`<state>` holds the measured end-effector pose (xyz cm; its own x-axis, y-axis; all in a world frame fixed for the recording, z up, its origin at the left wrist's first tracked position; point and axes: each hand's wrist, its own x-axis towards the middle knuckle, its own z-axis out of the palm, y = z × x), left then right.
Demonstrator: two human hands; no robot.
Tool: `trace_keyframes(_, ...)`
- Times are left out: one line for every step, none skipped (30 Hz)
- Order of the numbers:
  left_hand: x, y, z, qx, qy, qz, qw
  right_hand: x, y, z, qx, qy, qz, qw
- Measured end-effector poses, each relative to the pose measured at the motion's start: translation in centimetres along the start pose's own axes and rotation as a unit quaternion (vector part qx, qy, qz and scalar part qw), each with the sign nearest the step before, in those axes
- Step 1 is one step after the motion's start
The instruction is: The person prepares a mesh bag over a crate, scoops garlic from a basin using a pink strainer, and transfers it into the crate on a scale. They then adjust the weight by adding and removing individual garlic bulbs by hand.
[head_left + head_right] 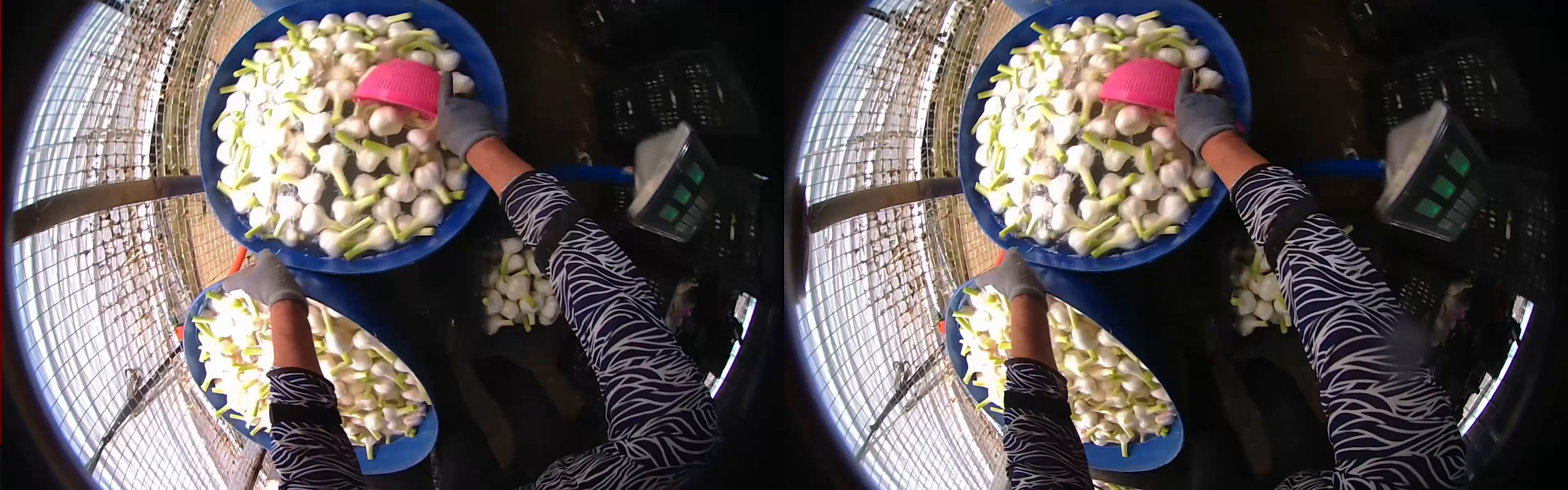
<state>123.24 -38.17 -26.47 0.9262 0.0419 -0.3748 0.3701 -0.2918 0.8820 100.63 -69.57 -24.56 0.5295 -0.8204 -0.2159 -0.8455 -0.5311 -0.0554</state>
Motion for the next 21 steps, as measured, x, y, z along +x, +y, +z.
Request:
trace_keyframes(0.0,-0.1,0.0,-0.018,-0.012,0.010,1.000,0.5,-1.3,0.2,0.011,-0.111,0.023,0.994)
trace_keyframes(0.0,-0.2,0.0,-0.005,-0.006,0.019,1.000,1.0,-2.3,1.9,0.028,-0.118,0.041,0.992)
trace_keyframes(-0.2,0.0,0.1,0.008,0.001,0.028,1.000,1.3,-3.2,5.3,0.046,-0.128,0.061,0.989)
trace_keyframes(-0.3,0.2,0.2,0.021,0.008,0.037,0.999,1.5,-4.4,6.7,0.066,-0.136,0.080,0.985)
trace_keyframes(-0.3,0.3,0.3,0.051,0.023,0.054,0.997,2.1,-5.0,7.8,0.101,-0.177,0.074,0.976)
trace_keyframes(-1.3,1.2,0.6,0.038,0.024,0.047,0.998,2.4,-5.4,8.0,0.135,-0.218,0.067,0.964)
trace_keyframes(-2.3,2.1,1.0,0.024,0.025,0.039,0.999,2.4,-6.2,8.5,0.168,-0.262,0.059,0.948)
trace_keyframes(-2.9,2.8,1.0,0.047,0.038,0.034,0.998,2.3,-7.4,9.5,0.081,-0.319,-0.072,0.941)
trace_keyframes(-3.3,3.4,1.3,0.067,0.050,0.030,0.996,2.5,-8.7,10.6,-0.009,-0.362,-0.202,0.910)
trace_keyframes(-3.5,3.8,1.6,0.083,0.058,0.027,0.994,2.8,-9.5,12.0,-0.100,-0.391,-0.324,0.856)
trace_keyframes(-3.3,3.3,1.4,0.058,0.046,0.047,0.996,2.3,-10.3,16.0,0.167,-0.349,-0.155,0.909)
trace_keyframes(-2.8,3.2,1.5,0.053,0.045,0.049,0.996,1.8,-11.1,20.3,0.452,-0.244,-0.039,0.857)
trace_keyframes(-2.6,2.9,1.4,0.052,0.043,0.048,0.997,0.1,-13.5,18.9,0.620,-0.239,0.019,0.747)
trace_keyframes(-2.8,2.7,1.2,0.054,0.039,0.044,0.997,-1.7,-14.7,17.4,0.761,-0.222,0.079,0.604)
trace_keyframes(-3.5,3.7,1.5,0.054,0.028,0.016,0.998,-2.2,-14.4,16.1,0.729,-0.323,0.139,0.588)
trace_keyframes(-3.0,2.9,1.3,0.047,0.034,0.029,0.998,-2.5,-14.1,14.3,0.686,-0.418,0.193,0.563)
trace_keyframes(-2.4,2.2,1.2,0.040,0.040,0.042,0.997,-3.5,-14.3,10.8,0.703,-0.383,0.171,0.574)
trace_keyframes(-2.4,2.1,1.2,0.047,0.045,0.040,0.997,-3.6,-14.4,11.1,0.722,-0.363,0.154,0.569)
trace_keyframes(-2.5,2.2,1.2,0.053,0.050,0.037,0.997,-3.8,-14.6,11.4,0.739,-0.344,0.136,0.563)
trace_keyframes(-2.3,2.1,1.2,0.070,0.057,0.034,0.995,-4.1,-14.4,11.6,0.754,-0.325,0.119,0.559)
trace_keyframes(-2.3,2.1,1.2,0.076,0.057,0.032,0.995,-4.5,-13.6,9.9,0.746,-0.350,0.123,0.554)
